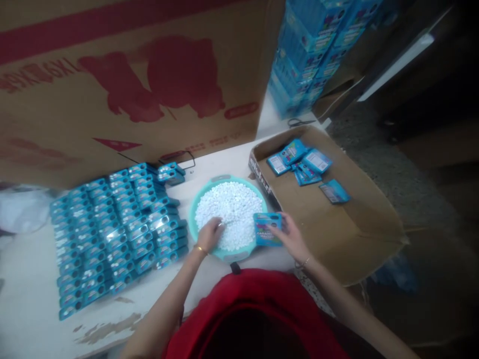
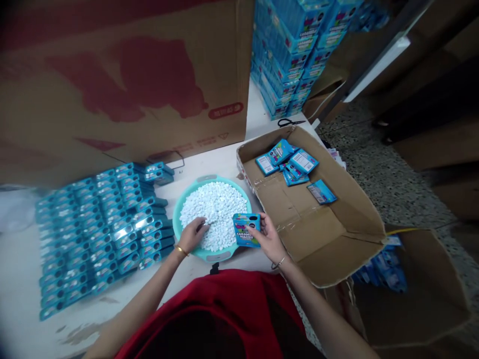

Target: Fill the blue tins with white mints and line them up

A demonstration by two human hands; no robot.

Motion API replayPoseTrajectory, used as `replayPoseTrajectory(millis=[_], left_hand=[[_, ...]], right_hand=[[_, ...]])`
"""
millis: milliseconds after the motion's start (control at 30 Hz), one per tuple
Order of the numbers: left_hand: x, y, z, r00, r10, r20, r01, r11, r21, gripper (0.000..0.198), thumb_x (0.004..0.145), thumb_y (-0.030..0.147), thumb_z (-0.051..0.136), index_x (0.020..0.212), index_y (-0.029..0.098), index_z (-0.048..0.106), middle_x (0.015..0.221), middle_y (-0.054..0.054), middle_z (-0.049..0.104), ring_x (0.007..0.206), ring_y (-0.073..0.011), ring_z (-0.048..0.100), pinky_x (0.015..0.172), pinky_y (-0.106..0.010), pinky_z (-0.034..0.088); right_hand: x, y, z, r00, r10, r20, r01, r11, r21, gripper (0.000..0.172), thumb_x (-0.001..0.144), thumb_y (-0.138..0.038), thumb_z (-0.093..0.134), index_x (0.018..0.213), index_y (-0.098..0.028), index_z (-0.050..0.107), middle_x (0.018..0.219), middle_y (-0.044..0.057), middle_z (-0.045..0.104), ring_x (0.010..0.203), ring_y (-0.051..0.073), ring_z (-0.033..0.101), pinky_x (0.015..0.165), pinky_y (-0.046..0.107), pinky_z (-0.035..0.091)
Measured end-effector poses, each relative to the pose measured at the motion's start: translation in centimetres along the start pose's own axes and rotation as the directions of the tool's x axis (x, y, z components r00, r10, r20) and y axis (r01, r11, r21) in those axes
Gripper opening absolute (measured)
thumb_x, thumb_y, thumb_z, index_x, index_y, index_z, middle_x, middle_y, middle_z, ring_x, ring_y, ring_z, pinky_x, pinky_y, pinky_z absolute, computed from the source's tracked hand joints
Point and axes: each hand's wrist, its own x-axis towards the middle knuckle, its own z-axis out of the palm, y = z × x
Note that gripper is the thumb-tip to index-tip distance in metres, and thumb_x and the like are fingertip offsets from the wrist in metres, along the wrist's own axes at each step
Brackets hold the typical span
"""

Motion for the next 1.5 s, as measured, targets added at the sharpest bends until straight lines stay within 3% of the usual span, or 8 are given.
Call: replayPoseTrajectory(millis=[133, 433, 833, 1000, 1133, 1267, 1400, 1500], left_hand=[[-1.6, 0.2, -4.1, 0.989, 0.151, -0.007, -0.151, 0.982, -0.116, 0.031, 0.089, 0.039, 0.049, 0.109, 0.017, 0.057, 0.094, -0.006, 0.065, 0.082, -0.0171, 0.061, 0.08, -0.031, 0.05], [-3.0, 6.5, -12.7, 0.912, 0.381, 0.15, -0.394, 0.916, 0.071, 0.028, 0.092, 0.035, 0.045, 0.112, 0.02, 0.057, 0.101, -0.006, 0.065, 0.09, -0.0172, 0.062, 0.082, -0.029, 0.048], [-2.7, 14.6, -15.9, 0.921, 0.245, 0.302, -0.369, 0.798, 0.476, 0.021, 0.088, 0.024, 0.04, 0.089, 0.021, 0.061, 0.078, -0.007, 0.06, 0.068, -0.0197, 0.059, 0.065, -0.032, 0.046], [-3.2, 14.0, -16.2, 0.919, 0.258, 0.299, -0.384, 0.756, 0.53, 0.027, 0.089, 0.018, 0.034, 0.094, 0.021, 0.061, 0.082, -0.007, 0.06, 0.075, -0.0215, 0.059, 0.066, -0.033, 0.045], [-3.0, 7.6, -14.6, 0.976, 0.151, 0.159, -0.214, 0.812, 0.543, 0.024, 0.091, 0.03, 0.039, 0.105, 0.022, 0.057, 0.097, -0.006, 0.061, 0.083, -0.0201, 0.06, 0.068, -0.029, 0.045], [-1.8, 1.3, -8.2, 0.983, -0.035, 0.183, -0.054, 0.885, 0.462, 0.019, 0.089, 0.023, 0.045, 0.1, 0.02, 0.059, 0.099, -0.008, 0.061, 0.088, -0.0227, 0.062, 0.071, -0.031, 0.047], [0.6, 0.6, -0.6, 0.999, -0.004, 0.052, -0.005, 0.986, 0.165, 0.026, 0.091, 0.026, 0.043, 0.112, 0.02, 0.056, 0.112, -0.009, 0.062, 0.106, -0.0237, 0.059, 0.088, -0.034, 0.046], [1.8, 1.2, 1.8, 1.0, 0.005, 0.023, -0.007, 0.996, 0.087, 0.028, 0.091, 0.027, 0.043, 0.116, 0.02, 0.054, 0.118, -0.008, 0.061, 0.108, -0.0223, 0.058, 0.093, -0.034, 0.045]], right_hand=[[0.8, 0.7, 0.1, 0.979, -0.197, -0.046, 0.183, 0.959, -0.217, 0.043, 0.076, -0.041, 0.069, 0.112, -0.025, 0.051, 0.105, 0.005, 0.062, 0.096, 0.023, 0.062, 0.087, 0.039, 0.052], [2.1, -1.3, 2.7, 0.824, -0.497, 0.271, 0.564, 0.685, -0.46, 0.031, 0.085, -0.027, 0.057, 0.115, -0.025, 0.052, 0.107, 0.008, 0.06, 0.102, 0.025, 0.057, 0.089, 0.041, 0.048], [2.1, -0.3, 4.2, 0.781, -0.53, 0.331, 0.623, 0.621, -0.475, 0.035, 0.086, -0.021, 0.054, 0.12, -0.024, 0.05, 0.108, 0.01, 0.059, 0.105, 0.027, 0.055, 0.09, 0.044, 0.048], [2.1, -0.3, 4.2, 0.799, -0.496, 0.34, 0.601, 0.642, -0.476, 0.035, 0.087, -0.023, 0.053, 0.121, -0.026, 0.05, 0.11, 0.009, 0.059, 0.106, 0.026, 0.055, 0.091, 0.044, 0.048], [1.9, -0.4, 3.5, 0.845, -0.458, 0.276, 0.533, 0.693, -0.485, 0.034, 0.087, -0.027, 0.054, 0.122, -0.027, 0.049, 0.113, 0.008, 0.059, 0.108, 0.026, 0.056, 0.094, 0.045, 0.047], [1.7, -0.3, 2.5, 0.905, -0.409, 0.116, 0.413, 0.781, -0.468, 0.038, 0.084, -0.035, 0.06, 0.12, -0.028, 0.049, 0.113, 0.007, 0.06, 0.106, 0.025, 0.058, 0.093, 0.043, 0.048], [1.7, 0.1, 2.1, 0.928, -0.371, 0.027, 0.345, 0.83, -0.439, 0.039, 0.082, -0.039, 0.063, 0.116, -0.025, 0.051, 0.111, 0.007, 0.061, 0.103, 0.025, 0.059, 0.093, 0.042, 0.048], [1.7, 0.4, 2.0, 0.931, -0.364, 0.003, 0.332, 0.847, -0.415, 0.039, 0.08, -0.039, 0.064, 0.114, -0.024, 0.052, 0.109, 0.007, 0.061, 0.101, 0.025, 0.059, 0.092, 0.041, 0.048]])
